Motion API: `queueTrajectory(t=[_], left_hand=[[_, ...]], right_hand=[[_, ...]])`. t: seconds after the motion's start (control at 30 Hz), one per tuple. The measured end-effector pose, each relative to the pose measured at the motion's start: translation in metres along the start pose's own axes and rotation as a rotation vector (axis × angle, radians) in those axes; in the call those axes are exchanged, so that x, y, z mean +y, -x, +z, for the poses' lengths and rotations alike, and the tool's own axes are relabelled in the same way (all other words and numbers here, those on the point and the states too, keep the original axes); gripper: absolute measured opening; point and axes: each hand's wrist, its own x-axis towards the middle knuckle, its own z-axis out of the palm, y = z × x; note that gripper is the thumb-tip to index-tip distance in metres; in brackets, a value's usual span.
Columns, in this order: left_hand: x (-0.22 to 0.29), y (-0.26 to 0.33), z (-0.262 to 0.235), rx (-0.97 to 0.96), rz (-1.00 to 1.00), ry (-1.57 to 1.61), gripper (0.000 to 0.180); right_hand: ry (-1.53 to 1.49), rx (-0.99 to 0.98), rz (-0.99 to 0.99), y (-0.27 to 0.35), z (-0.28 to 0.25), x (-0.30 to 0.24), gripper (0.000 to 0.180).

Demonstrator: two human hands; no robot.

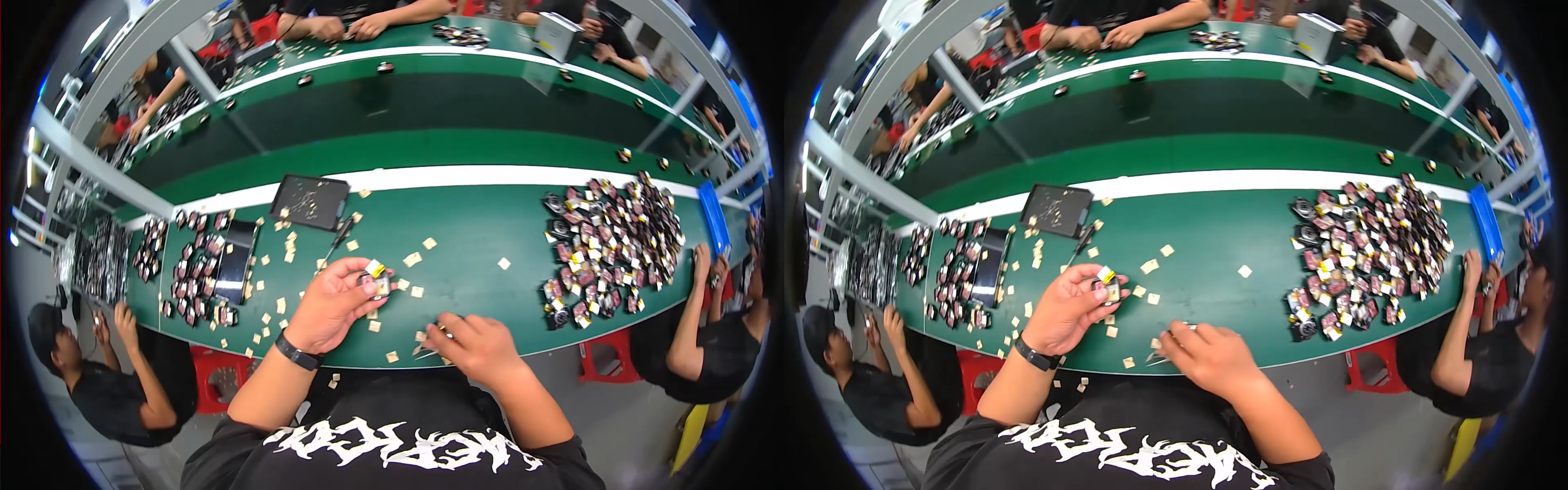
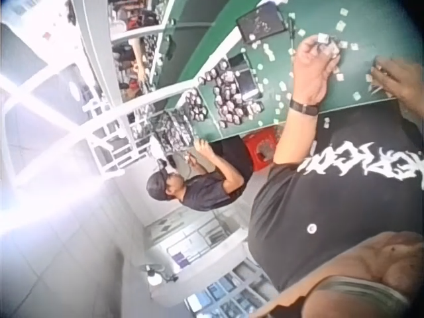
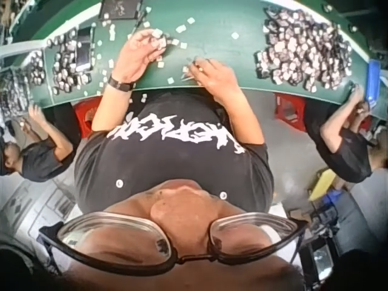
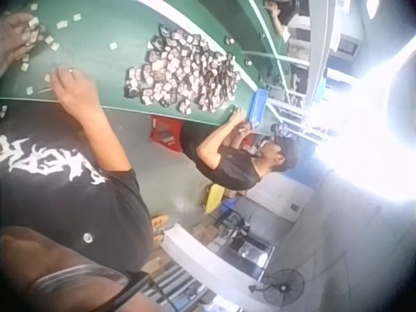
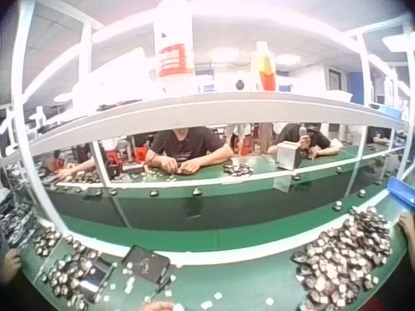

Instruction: Assembling small electronic components at a factory workbench.

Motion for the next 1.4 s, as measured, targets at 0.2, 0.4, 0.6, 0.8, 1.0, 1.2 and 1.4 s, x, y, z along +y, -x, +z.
queueTrajectory(t=[0.2, 0.4, 0.6, 0.8, 1.0, 1.2, 1.4], left_hand=[[-0.012, 0.008, -0.014, 0.031, 0.022, 0.008, 0.031], [-0.014, 0.020, -0.020, 0.041, 0.164, -0.142, 0.028], [-0.005, 0.034, -0.014, 0.036, 0.312, -0.180, 0.028], [-0.007, 0.046, -0.021, 0.006, 0.385, -0.178, 0.027], [-0.009, 0.053, -0.028, 0.053, 0.393, -0.159, 0.023], [0.000, 0.055, -0.034, 0.024, 0.189, 0.086, 0.023], [0.005, 0.059, -0.035, 0.018, 0.069, 0.192, 0.020]], right_hand=[[-0.152, 0.046, 0.226, -0.017, 0.000, -0.016, 0.026], [-1.211, -0.099, 0.995, -0.049, -0.015, -0.055, 0.019], [-1.537, -0.168, 1.286, -0.086, 0.000, -0.072, 0.018], [-1.661, -0.119, 1.315, -0.102, 0.015, -0.086, 0.014], [-1.621, -0.037, 1.323, -0.103, 0.024, -0.101, 0.012], [-1.427, 0.070, 1.128, -0.100, 0.033, -0.110, 0.014], [-1.273, 0.148, 0.947, -0.083, 0.031, -0.094, 0.016]])
